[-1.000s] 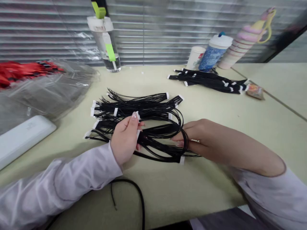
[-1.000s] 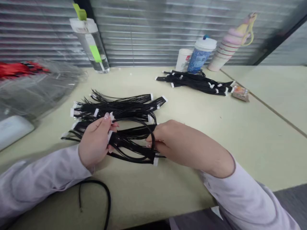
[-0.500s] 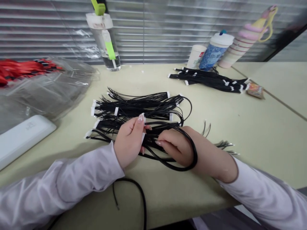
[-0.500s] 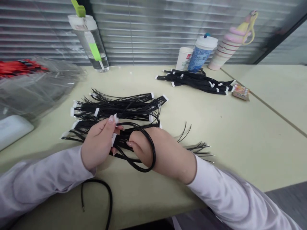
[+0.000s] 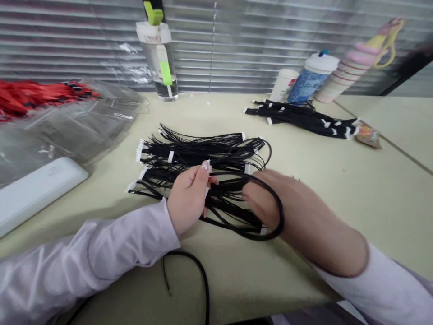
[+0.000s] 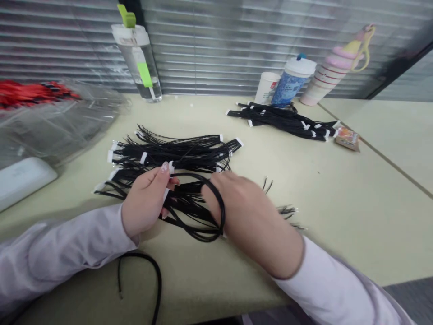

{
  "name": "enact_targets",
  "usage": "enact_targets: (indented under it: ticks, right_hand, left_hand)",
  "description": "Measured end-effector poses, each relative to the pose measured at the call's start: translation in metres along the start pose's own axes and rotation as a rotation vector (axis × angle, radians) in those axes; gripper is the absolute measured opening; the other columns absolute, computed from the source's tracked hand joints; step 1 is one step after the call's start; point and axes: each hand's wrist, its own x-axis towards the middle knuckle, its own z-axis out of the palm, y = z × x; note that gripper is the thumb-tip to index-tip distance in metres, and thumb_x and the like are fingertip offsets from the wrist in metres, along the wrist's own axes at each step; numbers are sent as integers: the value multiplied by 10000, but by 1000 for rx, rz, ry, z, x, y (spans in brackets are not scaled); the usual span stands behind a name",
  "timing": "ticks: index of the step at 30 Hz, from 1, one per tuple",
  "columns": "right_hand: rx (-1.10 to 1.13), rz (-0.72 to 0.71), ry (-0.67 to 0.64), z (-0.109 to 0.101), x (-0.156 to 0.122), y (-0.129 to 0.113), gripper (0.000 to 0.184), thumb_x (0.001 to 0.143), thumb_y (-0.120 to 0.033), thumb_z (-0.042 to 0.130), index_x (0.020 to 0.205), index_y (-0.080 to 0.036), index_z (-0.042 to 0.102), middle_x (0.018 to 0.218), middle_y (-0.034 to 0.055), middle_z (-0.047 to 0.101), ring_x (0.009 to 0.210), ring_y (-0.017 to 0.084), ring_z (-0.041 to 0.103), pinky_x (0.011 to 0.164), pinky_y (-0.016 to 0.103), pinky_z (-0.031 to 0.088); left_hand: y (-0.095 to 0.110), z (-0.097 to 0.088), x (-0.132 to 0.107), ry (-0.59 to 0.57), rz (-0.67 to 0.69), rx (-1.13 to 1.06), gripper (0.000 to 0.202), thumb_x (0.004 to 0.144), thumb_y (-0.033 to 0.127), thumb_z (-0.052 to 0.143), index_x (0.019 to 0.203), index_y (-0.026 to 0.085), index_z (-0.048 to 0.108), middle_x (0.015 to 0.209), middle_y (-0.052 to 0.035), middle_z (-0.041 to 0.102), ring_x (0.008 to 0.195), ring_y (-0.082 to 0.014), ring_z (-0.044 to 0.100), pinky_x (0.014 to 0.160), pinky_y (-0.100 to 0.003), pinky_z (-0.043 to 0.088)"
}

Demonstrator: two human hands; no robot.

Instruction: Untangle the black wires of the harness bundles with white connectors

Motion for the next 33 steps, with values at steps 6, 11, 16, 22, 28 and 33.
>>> enact_targets:
  ticks: [6, 11, 16, 22, 28, 33]
  right_hand:
    - [-385, 370, 467, -37, -20, 29, 132, 768, -217, 517, 670, -179, 597, 534, 29, 554, 488, 152, 492, 446, 283, 269]
    - [699, 361, 818, -21, -12, 16, 225, 771, -174, 588, 989, -196, 639, 976, 40, 656, 862, 150, 625, 758, 286, 500]
    - [1034, 364, 541, 4, 4, 4, 174, 782, -254, 591, 937, -191, 639, 882, 16, 666, 766, 98, 622, 698, 212, 516]
    - [543, 298, 280, -9, 0, 27, 174, 808, -309, 533, 727, -180, 618, 615, -12, 576, 541, 70, 465, 498, 204, 377]
    - [413, 124, -250, -15, -7, 43, 260, 818, -236, 458, 585, -178, 556, 472, -50, 412, 440, 49, 299, 415, 191, 260]
    - [467, 20, -335, -5, -2, 28, 214, 765, -109, 434, 679, -203, 605, 551, -57, 512, 495, 50, 392, 484, 181, 333]
  left_hand:
    - [-2, 0, 4, 8, -63, -58, 438, 740, 580, 485, 666, 153, 552, 622, 12, 490, 329, -40, 396, 211, -154, 321]
    - [1, -2, 2, -45, -66, 6, 416, 750, 561, 486, 684, 156, 553, 653, 4, 531, 365, -54, 443, 215, -147, 319]
    - [0, -3, 1, -36, -54, 27, 435, 753, 577, 467, 704, 154, 557, 595, 22, 513, 313, -39, 375, 215, -161, 319]
    - [-3, -3, 4, -5, -57, -60, 421, 737, 571, 500, 714, 154, 554, 657, 11, 542, 308, -32, 378, 211, -164, 298]
    - [-1, -2, 5, 54, -88, -163, 407, 722, 558, 531, 707, 151, 538, 719, 4, 562, 321, -12, 343, 219, -150, 276]
    - [-1, -3, 5, 53, -88, -157, 407, 735, 557, 512, 709, 151, 542, 715, 5, 559, 317, -17, 359, 209, -150, 258]
